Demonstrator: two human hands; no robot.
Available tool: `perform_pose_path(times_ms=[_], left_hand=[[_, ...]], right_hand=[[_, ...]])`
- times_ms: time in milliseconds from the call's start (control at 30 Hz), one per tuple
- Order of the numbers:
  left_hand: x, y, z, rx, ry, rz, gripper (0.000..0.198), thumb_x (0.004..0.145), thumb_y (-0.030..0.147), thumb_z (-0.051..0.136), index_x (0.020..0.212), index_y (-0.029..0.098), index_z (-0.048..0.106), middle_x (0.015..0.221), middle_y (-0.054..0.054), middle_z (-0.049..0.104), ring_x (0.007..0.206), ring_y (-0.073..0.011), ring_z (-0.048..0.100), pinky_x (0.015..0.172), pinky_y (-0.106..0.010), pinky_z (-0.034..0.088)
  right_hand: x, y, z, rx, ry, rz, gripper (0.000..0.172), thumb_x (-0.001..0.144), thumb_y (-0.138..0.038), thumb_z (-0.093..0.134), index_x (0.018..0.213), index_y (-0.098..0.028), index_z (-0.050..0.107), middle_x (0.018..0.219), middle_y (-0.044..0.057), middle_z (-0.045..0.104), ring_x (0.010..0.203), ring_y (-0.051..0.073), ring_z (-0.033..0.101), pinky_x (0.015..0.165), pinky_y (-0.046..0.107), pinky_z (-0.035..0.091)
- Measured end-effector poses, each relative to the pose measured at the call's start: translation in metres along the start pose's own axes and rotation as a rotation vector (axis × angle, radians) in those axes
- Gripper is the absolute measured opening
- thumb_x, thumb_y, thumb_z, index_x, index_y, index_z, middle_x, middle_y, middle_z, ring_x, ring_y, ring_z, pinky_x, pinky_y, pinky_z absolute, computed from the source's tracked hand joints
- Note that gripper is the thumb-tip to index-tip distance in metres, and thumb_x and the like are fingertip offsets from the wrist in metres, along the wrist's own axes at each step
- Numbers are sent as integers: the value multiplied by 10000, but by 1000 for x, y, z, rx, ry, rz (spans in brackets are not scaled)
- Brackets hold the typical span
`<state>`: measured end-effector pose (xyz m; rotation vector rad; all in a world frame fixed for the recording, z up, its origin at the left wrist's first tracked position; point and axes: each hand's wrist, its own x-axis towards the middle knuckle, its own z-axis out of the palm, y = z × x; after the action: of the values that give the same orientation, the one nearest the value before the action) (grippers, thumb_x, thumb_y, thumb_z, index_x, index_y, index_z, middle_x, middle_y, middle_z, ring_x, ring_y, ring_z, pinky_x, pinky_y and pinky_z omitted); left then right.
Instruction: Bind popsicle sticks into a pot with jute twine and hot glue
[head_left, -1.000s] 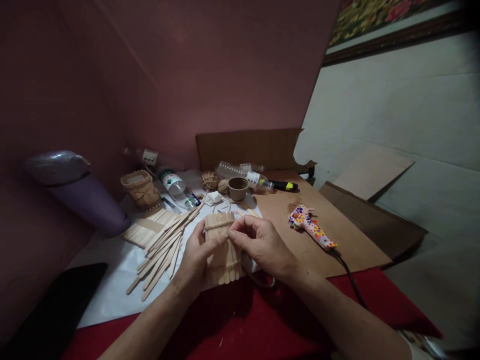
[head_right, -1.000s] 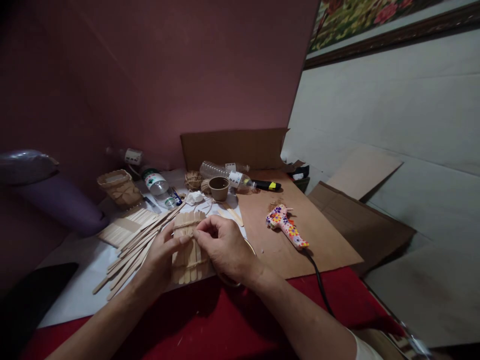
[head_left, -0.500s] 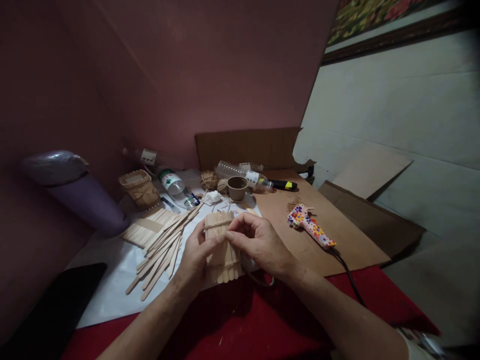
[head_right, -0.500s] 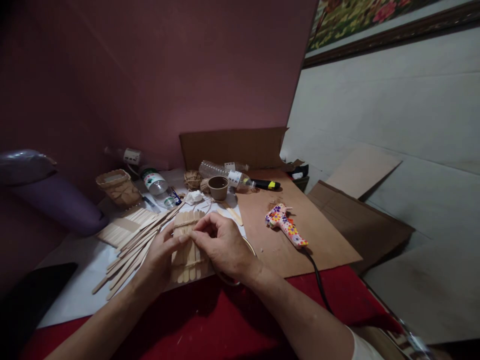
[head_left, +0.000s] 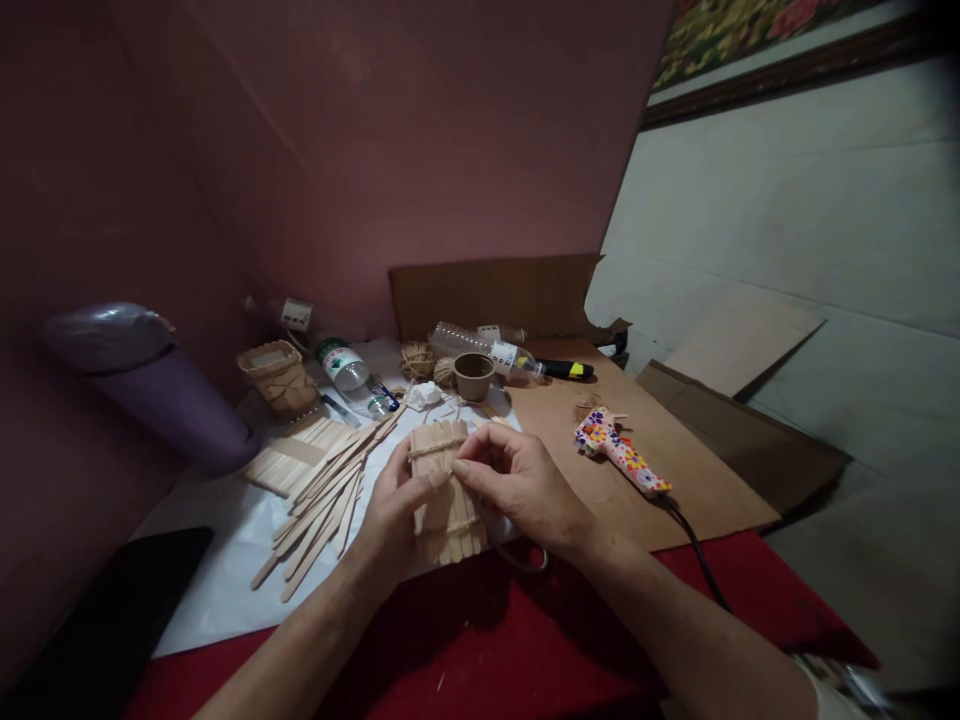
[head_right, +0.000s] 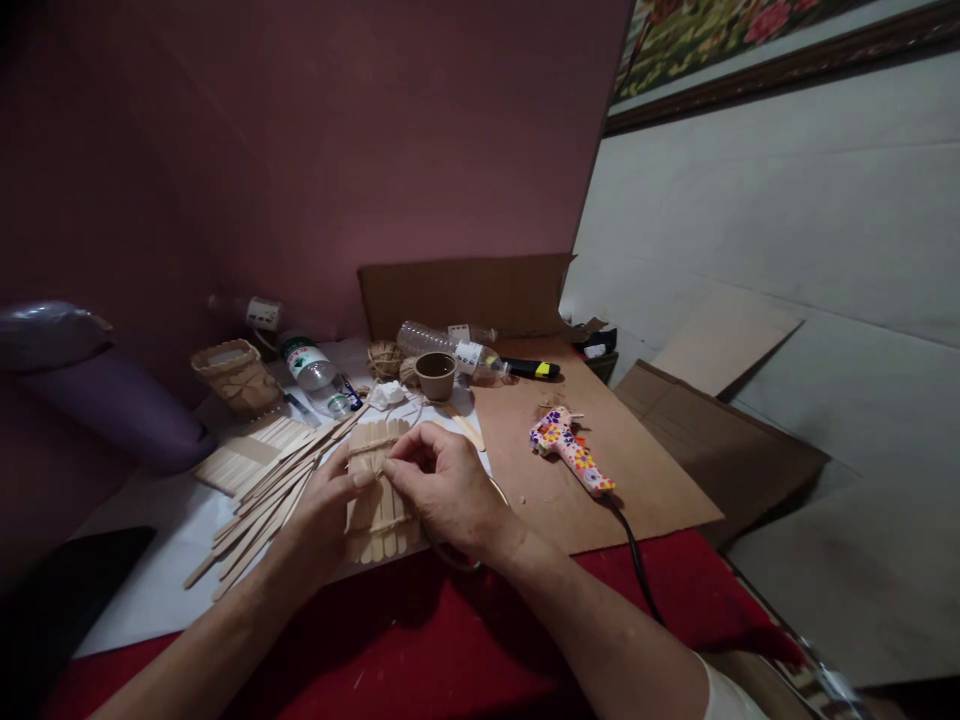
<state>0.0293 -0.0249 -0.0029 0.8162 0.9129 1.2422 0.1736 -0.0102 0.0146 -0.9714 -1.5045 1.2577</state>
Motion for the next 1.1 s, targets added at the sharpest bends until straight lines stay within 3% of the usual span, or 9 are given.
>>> perform_pose_path(times_ms=[300, 433, 600, 867, 1100], left_hand=[[10, -11, -11, 39, 11, 170, 517, 601, 277, 815, 1065, 157, 621, 968, -81, 725, 838, -246, 688, 731, -321, 547], [7, -9, -9, 30, 21, 145, 541, 608, 283, 792, 1099, 156, 602, 958, -84, 721, 802, -255, 692, 683, -325, 550], [5, -6, -8, 9, 8, 113, 525, 635, 280, 754, 1114, 167, 573, 953, -76, 713, 759, -244, 686, 634, -330, 553], [3, -3, -5, -19, 56, 101, 554, 577, 282, 768, 1088, 163, 588, 936, -72, 712, 750, -244, 684, 659, -342, 550], [2, -2, -4, -11, 72, 59, 562, 616, 283, 731, 1134, 162, 553, 923, -81, 715, 738, -265, 688, 617, -364, 559]], right_hand=[[-1, 6, 3, -38, 4, -36, 93, 806, -242, 636, 765, -178, 583, 680, -38, 554, 586, 94, 486, 529, 221, 388], [-2, 9, 4, -66, 12, -67, 101, 847, -273, 597, 800, -184, 584, 704, -30, 555, 613, 102, 505, 555, 227, 416], [-2, 10, 5, -30, -2, -33, 115, 865, -303, 566, 823, -197, 552, 654, -46, 521, 527, 98, 468, 472, 221, 394], [-1, 12, 6, -60, 11, -62, 67, 806, -235, 606, 826, -188, 562, 709, -27, 571, 631, 111, 530, 568, 233, 431], [-4, 9, 6, -139, -24, -135, 129, 869, -302, 581, 806, -189, 577, 715, -19, 567, 635, 115, 521, 575, 242, 437]])
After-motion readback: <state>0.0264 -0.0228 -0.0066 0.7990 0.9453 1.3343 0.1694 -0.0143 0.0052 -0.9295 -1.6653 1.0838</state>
